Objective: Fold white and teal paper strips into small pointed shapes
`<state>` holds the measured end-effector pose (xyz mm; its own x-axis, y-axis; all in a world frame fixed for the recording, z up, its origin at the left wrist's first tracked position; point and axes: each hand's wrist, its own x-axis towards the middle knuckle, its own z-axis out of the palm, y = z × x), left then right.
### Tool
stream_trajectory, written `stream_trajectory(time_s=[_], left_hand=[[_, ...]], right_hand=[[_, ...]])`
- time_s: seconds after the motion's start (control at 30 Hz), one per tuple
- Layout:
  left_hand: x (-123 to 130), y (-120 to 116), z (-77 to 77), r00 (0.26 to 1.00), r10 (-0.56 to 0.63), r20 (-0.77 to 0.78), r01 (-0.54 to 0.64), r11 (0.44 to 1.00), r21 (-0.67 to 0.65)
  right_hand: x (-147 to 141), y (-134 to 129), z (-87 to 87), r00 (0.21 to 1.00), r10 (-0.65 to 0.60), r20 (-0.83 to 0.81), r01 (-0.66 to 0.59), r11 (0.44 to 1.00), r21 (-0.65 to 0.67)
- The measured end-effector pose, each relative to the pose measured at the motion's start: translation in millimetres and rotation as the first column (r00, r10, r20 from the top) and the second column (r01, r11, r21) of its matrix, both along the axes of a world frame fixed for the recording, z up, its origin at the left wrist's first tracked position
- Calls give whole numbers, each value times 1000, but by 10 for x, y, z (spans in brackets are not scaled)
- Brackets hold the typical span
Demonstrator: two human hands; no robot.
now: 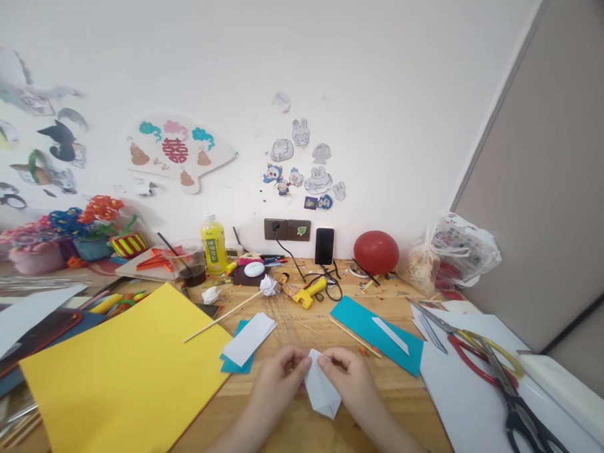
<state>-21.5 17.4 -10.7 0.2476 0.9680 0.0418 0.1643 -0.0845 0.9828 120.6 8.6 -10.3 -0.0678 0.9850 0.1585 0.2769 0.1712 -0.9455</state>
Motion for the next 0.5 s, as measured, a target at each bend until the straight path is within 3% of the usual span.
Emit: stream_trajectory(time_s=[0.23, 0.5], left_hand=[[21, -55, 39, 985, 31, -171, -18, 997, 81], [50, -120, 72, 970, -3, -242, 42, 987, 155]], right_hand=[[10, 11, -29, 995, -45, 86, 30, 986, 166], [1, -25, 28, 990, -26, 140, -3, 979, 205]])
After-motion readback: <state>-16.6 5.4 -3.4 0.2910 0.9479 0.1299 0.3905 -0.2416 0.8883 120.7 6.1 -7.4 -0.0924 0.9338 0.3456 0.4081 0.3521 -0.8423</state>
